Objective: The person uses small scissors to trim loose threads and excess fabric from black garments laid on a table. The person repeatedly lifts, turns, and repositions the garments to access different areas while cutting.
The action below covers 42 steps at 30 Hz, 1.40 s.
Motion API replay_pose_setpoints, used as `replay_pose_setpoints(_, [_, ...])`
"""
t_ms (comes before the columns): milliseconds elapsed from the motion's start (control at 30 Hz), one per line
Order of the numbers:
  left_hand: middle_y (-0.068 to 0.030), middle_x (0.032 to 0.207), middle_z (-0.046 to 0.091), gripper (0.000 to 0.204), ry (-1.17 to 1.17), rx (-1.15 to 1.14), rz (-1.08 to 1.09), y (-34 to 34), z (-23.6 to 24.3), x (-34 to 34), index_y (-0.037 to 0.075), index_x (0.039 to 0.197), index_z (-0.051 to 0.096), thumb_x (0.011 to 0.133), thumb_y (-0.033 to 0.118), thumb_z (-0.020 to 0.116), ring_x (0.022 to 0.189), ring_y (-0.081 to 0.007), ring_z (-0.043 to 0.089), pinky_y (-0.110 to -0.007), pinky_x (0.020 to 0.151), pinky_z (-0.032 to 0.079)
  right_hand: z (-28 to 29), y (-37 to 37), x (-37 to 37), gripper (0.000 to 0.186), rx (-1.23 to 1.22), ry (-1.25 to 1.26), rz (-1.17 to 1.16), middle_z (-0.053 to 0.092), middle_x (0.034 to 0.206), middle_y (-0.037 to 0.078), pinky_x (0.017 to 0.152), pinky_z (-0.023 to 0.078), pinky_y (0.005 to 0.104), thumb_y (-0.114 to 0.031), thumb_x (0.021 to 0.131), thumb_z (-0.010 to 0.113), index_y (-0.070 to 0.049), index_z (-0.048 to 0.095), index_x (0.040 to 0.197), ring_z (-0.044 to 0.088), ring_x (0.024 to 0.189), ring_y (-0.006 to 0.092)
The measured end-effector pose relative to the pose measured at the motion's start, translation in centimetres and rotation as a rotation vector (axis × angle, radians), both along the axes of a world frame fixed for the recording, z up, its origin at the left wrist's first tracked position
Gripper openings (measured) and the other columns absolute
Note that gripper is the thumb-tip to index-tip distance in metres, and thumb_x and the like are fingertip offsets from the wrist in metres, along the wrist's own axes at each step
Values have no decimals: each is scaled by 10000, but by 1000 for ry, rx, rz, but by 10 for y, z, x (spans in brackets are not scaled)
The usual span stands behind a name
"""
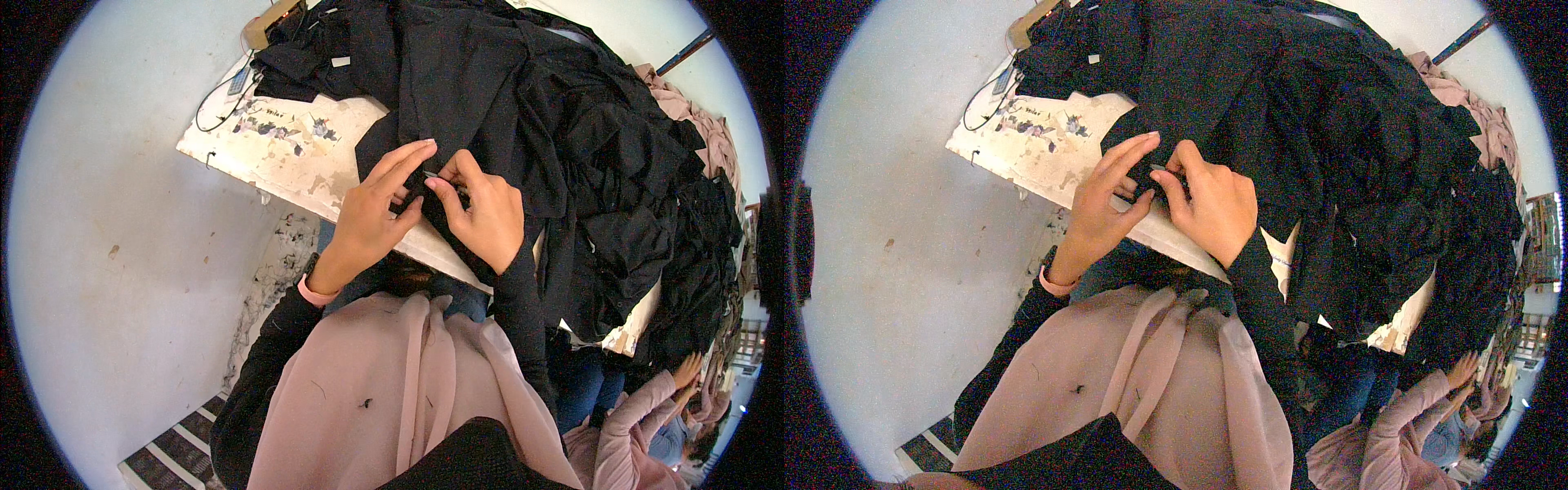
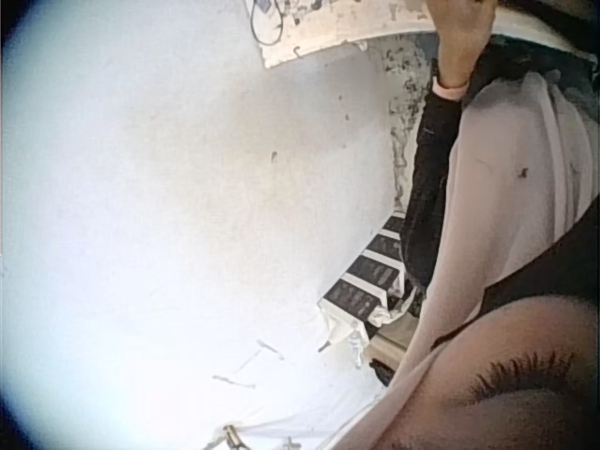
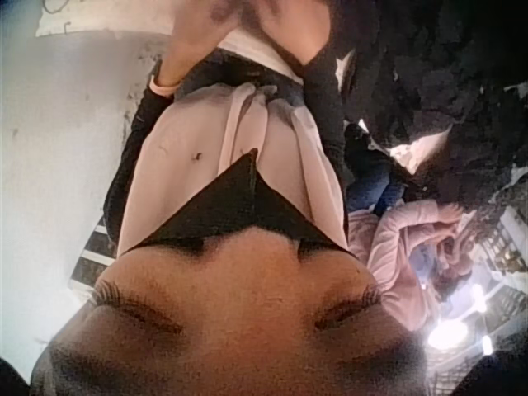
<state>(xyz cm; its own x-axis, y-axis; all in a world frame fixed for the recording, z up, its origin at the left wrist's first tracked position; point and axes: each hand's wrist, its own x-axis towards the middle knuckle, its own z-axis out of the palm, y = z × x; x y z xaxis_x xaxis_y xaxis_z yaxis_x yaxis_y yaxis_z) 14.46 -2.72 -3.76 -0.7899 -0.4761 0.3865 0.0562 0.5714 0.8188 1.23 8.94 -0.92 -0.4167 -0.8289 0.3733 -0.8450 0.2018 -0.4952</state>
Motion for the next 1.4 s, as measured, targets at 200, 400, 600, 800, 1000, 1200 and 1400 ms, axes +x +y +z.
replay_pose_setpoints(200, [-40,1477,498,720,39,-87,-25,-2,-2,-2,162,1460,480,797,-49,663,765,-193,670,-292,685,552,-4,1,1,222,-28,-76,15,701,748,96,535,521,435,-292,933,651,-93,552,947,692,630,314])
replay_pose_setpoints(400, [-58,1499,463,757,69,-68,-13,-4,-3,0,161,1484,446,796,-48,679,777,-187,658,-287,694,552,-9,2,-3,257,-96,-178,-12,686,757,115,568,530,411,-307,921,674,-87,552,974,694,655,314])
replay_pose_setpoints(600, [-50,1561,364,824,145,415,-85,-14,-3,2,100,1485,441,753,-67,781,870,-48,603,-208,740,538,-19,4,-1,284,-263,-200,53,690,860,99,671,527,308,-123,846,746,-27,604,1073,681,765,196])
replay_pose_setpoints(800, [-45,1574,333,877,119,431,-98,-39,0,15,73,1511,353,759,-130,756,871,-72,632,-202,736,533,-30,-1,-19,127,-304,-348,91,683,829,10,611,428,214,6,846,727,-9,697,968,589,708,50])
replay_pose_setpoints(1000, [-69,1536,380,778,186,680,-81,-63,4,33,43,1503,379,808,-157,665,969,-101,616,-221,773,543,-31,4,-29,146,-540,-850,-37,590,844,-62,675,384,190,-142,935,715,-35,634,988,498,758,26])
replay_pose_setpoints(1200, [-90,1520,441,738,250,909,-124,-64,2,35,34,1499,399,825,-113,662,1077,-111,591,-290,1018,452,-25,3,-37,154,-506,-830,-226,565,804,-48,650,379,204,-139,913,732,-46,623,972,489,727,45])
replay_pose_setpoints(1400, [-122,1554,410,744,253,870,-131,-57,-3,29,7,1520,354,840,-106,633,1274,-223,556,-279,1022,479,-29,1,-24,209,-374,-301,-139,587,870,1,602,399,193,-134,861,783,-78,630,992,517,723,54])
